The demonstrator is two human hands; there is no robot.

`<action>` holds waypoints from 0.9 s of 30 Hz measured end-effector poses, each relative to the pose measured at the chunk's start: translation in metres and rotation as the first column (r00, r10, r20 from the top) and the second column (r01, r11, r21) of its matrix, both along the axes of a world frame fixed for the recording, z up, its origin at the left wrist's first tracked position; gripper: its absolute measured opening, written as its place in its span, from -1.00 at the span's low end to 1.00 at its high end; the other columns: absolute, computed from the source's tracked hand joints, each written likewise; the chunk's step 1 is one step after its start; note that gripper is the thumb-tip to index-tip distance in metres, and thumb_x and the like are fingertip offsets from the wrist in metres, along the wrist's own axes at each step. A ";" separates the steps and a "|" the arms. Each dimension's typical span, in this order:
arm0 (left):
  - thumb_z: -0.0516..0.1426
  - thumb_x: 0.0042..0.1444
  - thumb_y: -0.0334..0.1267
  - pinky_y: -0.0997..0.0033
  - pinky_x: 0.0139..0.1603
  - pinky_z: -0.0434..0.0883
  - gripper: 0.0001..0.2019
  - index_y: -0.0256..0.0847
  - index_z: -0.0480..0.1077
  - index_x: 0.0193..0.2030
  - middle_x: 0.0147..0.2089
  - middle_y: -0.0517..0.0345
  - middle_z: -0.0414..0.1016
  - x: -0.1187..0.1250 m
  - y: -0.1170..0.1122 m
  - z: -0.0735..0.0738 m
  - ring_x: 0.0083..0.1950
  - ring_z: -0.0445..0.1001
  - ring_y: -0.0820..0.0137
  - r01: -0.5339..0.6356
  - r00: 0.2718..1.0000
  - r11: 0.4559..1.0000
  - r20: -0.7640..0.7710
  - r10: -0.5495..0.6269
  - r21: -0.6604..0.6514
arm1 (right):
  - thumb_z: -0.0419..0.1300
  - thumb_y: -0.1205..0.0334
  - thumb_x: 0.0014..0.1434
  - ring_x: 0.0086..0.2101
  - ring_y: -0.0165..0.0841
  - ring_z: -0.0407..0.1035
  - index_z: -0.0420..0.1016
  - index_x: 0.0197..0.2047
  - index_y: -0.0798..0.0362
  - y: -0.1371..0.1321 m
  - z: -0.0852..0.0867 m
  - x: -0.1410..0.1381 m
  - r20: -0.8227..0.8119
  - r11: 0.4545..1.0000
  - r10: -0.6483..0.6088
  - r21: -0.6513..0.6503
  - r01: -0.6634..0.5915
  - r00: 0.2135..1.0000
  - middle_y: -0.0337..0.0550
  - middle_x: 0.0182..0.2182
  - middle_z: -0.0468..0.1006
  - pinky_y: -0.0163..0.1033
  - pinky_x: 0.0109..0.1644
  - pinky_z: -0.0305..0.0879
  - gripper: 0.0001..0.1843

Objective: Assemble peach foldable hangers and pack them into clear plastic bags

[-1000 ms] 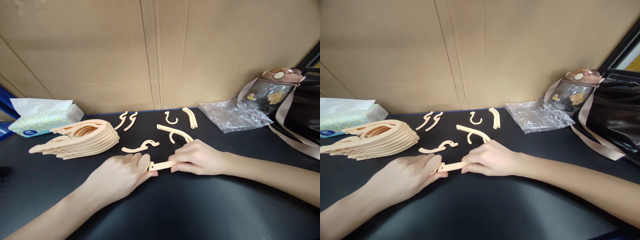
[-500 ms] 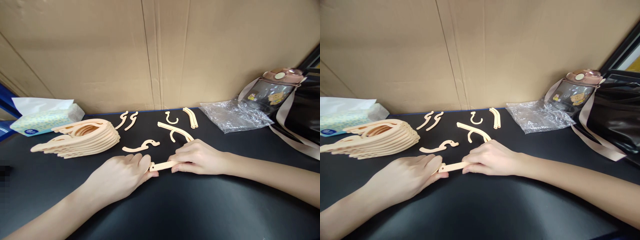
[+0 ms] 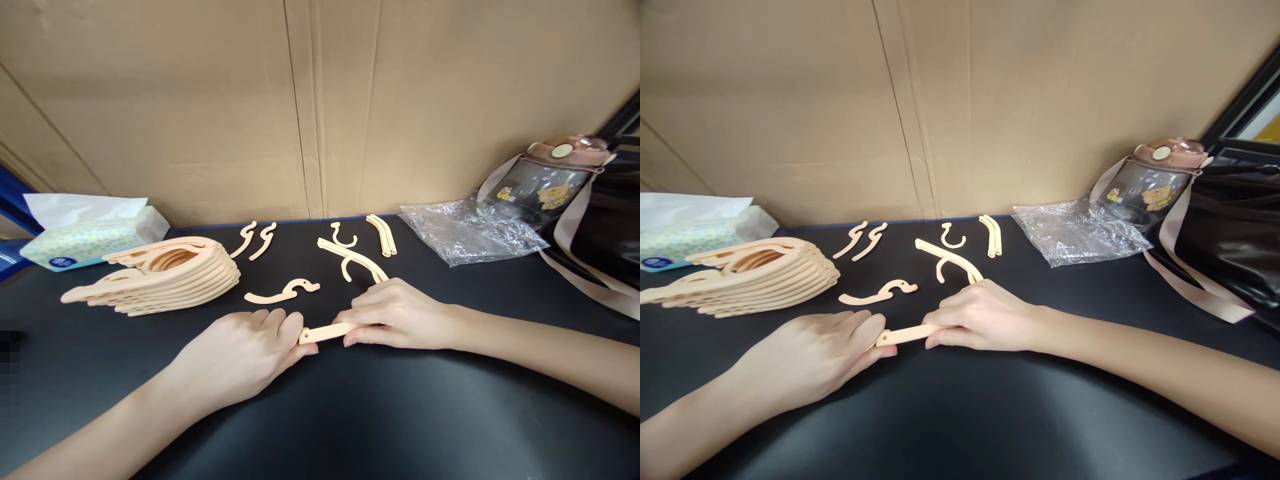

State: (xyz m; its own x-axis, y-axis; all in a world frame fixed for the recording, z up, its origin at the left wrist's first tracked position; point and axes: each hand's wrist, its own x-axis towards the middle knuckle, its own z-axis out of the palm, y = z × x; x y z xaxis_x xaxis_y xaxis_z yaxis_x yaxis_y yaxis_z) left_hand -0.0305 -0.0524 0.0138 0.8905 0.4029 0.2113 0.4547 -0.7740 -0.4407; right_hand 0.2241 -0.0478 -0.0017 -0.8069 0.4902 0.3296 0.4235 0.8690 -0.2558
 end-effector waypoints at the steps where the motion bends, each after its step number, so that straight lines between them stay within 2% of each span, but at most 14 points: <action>1: -0.27 0.43 -0.20 0.36 -0.59 0.07 -0.55 -0.19 0.21 -0.46 -0.60 0.25 0.28 0.000 -0.001 0.000 -0.64 0.36 0.40 -0.013 1.000 1.000 -0.003 0.013 -0.005 | -0.02 0.08 0.40 -0.49 -0.47 0.30 0.54 -0.18 0.11 0.000 0.000 0.000 0.001 1.000 -0.001 -0.004 0.001 1.000 -0.25 -0.50 0.47 -0.35 -0.40 0.12 -0.63; 5: -0.24 0.42 -0.21 0.35 -0.57 0.03 -0.56 -0.19 0.22 -0.46 -0.59 0.24 0.26 -0.001 -0.002 -0.001 -0.63 0.33 0.40 -0.028 0.999 1.000 0.045 0.028 -0.006 | -0.04 0.09 0.40 -0.48 -0.47 0.32 0.54 -0.20 0.10 0.000 -0.001 0.000 -0.013 1.000 0.006 -0.025 -0.006 1.000 -0.24 -0.48 0.51 -0.34 -0.40 0.12 -0.62; 12: -0.20 0.43 -0.21 0.37 -0.58 0.07 -0.58 -0.19 0.21 -0.47 -0.59 0.26 0.26 0.001 0.002 -0.001 -0.62 0.31 0.43 0.040 0.993 0.995 0.103 -0.049 0.090 | 0.02 0.12 0.38 -0.48 -0.47 0.31 0.54 -0.25 0.11 0.002 0.000 0.001 -0.064 0.996 0.010 -0.092 -0.016 0.998 -0.25 -0.49 0.51 -0.35 -0.41 0.10 -0.66; 16: -0.17 0.42 -0.20 0.39 -0.56 0.08 -0.61 -0.19 0.21 -0.45 -0.57 0.27 0.29 0.001 0.003 -0.002 -0.59 0.32 0.43 0.057 0.990 0.996 0.128 -0.065 0.063 | 0.02 0.14 0.39 -0.48 -0.48 0.32 0.54 -0.23 0.09 0.002 0.001 0.001 -0.077 0.994 0.020 -0.107 -0.028 0.997 -0.25 -0.48 0.52 -0.36 -0.40 0.11 -0.68; 27: -0.13 0.39 -0.22 0.38 -0.56 0.07 -0.65 -0.18 0.19 -0.45 -0.58 0.29 0.26 -0.001 0.004 -0.001 -0.61 0.31 0.47 0.110 0.981 0.994 0.161 -0.108 -0.004 | -0.06 0.09 0.41 -0.51 -0.48 0.29 0.56 -0.22 0.05 0.001 0.000 0.001 -0.018 0.999 0.010 -0.036 -0.011 1.000 -0.27 -0.52 0.46 -0.36 -0.40 0.08 -0.60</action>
